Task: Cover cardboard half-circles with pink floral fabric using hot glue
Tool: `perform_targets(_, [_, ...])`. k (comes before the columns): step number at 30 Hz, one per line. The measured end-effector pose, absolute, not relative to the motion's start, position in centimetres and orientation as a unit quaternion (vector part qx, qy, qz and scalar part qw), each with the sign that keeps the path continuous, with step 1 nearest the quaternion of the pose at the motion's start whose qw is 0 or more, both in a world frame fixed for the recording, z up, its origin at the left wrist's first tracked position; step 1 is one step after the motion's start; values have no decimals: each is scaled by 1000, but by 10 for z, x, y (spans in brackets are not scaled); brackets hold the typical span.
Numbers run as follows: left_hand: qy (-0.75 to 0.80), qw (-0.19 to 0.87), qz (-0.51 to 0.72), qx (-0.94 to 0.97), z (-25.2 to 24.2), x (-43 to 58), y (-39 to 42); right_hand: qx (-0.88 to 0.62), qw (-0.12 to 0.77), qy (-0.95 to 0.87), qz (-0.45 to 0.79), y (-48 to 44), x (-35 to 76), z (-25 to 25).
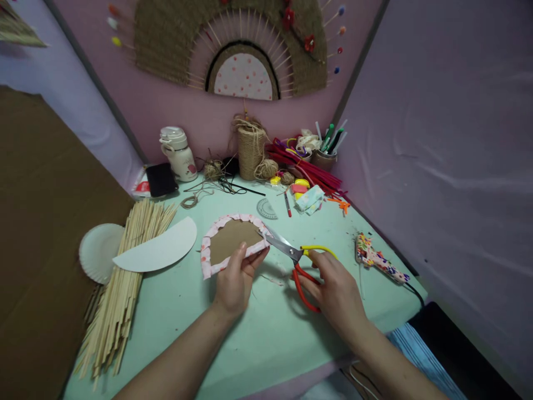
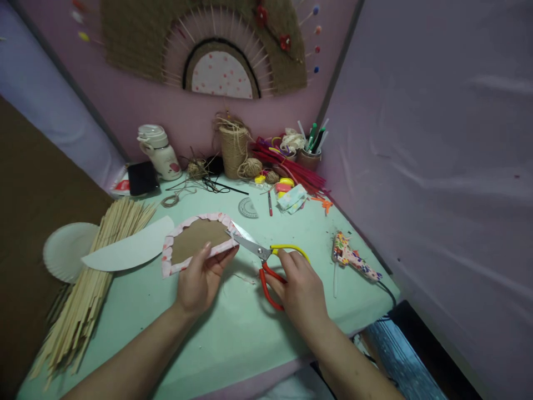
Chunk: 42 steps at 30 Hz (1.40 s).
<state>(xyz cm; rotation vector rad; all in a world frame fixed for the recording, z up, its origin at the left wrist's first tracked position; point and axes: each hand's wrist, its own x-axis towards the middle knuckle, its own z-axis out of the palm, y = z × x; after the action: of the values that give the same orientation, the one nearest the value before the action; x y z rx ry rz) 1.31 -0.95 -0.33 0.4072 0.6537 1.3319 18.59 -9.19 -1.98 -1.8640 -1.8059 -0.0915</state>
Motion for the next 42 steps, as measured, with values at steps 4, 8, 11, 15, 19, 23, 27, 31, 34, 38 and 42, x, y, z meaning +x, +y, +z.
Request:
perform_targets(4, [297,729,592,173,-4,12,-5,-702,234,-672,-43,-92,183,-16])
perform_targets(8, [309,739,576,165,-4,11,-4,-714,185,-673,-61,-94,180,-15])
perform_targets(11, [318,738,572,162,-5,11,-4,-718,151,-675,-76,-97,180,-15])
perform_targets(15, [328,747,555,163,-7,12,-5,-721,126,-675,-94,-102,180,-15])
perform_targets(19, [334,757,534,173,-8,12,-5,-729,108,-669,-98,-105,180,-13])
perform_targets(23, [331,758,531,186,-8,13,-5,-734,94,-667,-90,-108,181,-8])
perform_targets(27, [330,758,528,195,-9,13,-5,-727,88,-674,-92,-110,182,-5])
perform_targets(31, [333,757,526,200,-9,12,-5,-727,75,-676,-96,-112,182,-7])
perform_targets(34, [333,760,519,206,-10,11,-5,-728,75,-674,-97,-113,182,-9])
perform_targets(38, [335,762,513,208,-12,12,-4,-725,87,-676,-99,-114,182,-10])
perform_targets(42, [331,771,503,208,-13,12,-4,-724,118,-674,-89,-117,185,-10])
